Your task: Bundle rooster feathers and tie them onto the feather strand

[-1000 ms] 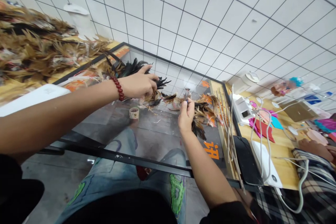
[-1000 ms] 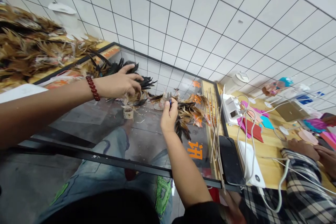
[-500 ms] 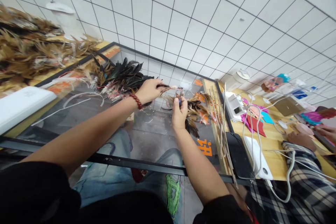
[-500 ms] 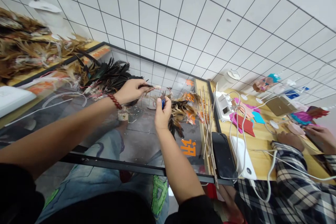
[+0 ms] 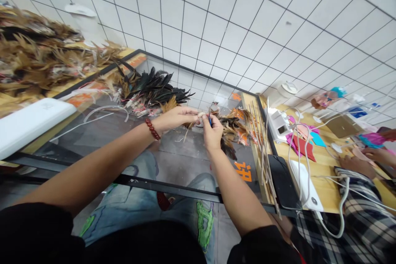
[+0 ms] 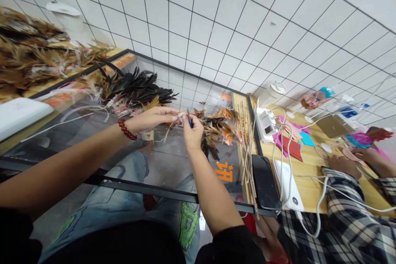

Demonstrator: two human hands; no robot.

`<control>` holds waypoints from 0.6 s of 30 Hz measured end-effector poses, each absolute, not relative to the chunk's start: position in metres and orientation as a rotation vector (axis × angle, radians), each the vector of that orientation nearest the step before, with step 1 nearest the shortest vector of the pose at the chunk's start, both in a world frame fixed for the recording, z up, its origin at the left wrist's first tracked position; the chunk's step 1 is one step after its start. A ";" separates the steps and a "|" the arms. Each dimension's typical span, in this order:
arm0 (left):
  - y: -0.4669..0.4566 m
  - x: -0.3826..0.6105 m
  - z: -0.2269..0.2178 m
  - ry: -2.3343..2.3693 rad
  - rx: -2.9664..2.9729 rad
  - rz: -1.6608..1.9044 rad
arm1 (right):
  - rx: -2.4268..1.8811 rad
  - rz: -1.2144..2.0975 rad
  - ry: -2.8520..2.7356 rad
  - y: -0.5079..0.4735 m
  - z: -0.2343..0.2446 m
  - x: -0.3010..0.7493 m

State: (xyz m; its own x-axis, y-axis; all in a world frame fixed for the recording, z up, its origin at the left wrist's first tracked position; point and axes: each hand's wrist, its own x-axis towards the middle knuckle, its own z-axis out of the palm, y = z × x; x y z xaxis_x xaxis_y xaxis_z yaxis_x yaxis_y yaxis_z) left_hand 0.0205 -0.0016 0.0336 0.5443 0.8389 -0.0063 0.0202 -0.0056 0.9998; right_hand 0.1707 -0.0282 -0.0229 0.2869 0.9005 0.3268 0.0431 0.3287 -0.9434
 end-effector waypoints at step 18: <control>-0.006 0.020 0.024 0.752 0.606 1.350 | -1.386 0.499 -1.565 -0.038 -0.018 0.166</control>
